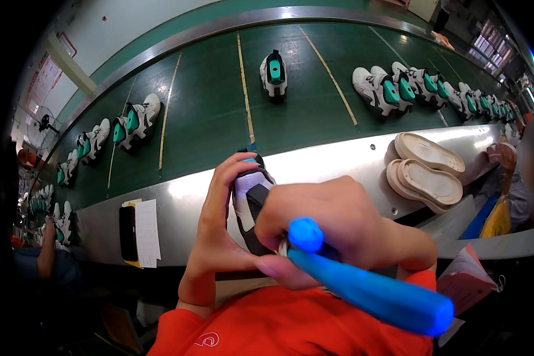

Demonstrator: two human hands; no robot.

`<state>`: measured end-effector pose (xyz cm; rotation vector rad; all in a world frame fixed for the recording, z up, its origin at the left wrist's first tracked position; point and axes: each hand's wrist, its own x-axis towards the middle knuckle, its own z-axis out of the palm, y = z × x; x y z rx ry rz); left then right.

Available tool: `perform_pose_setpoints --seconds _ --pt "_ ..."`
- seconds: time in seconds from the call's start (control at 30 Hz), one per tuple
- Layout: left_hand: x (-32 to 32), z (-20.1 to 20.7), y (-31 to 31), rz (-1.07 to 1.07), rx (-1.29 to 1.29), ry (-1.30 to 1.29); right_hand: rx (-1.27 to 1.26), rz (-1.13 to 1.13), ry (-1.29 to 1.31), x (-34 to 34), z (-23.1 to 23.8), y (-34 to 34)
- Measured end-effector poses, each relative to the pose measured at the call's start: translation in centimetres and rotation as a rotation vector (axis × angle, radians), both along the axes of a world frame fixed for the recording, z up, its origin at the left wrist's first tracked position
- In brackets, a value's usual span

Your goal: The person picks up white sneakers with teal insoles from a conveyor belt and uses a blue-handled tool to manipulate the heel area of each shoe. The person handles the shoes one at a time, performing a repetitive adjustment or insertion action before placing them back on the belt.

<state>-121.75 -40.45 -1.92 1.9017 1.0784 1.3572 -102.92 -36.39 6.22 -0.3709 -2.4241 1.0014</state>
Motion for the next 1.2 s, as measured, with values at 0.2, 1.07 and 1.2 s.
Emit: perform_pose_setpoints --seconds 0.2,1.07,1.2 --pt "0.0 -1.1 0.1 -0.044 0.011 -0.016 -0.416 -0.425 0.968 3.8 -5.4 -1.6" --pt "4.9 -13.1 27.2 -0.147 0.451 0.313 -0.699 -1.091 1.232 6.6 -25.2 1.3" --pt "5.1 -14.2 31.8 0.905 0.249 0.080 -0.812 -1.093 1.299 7.1 -25.7 1.1"
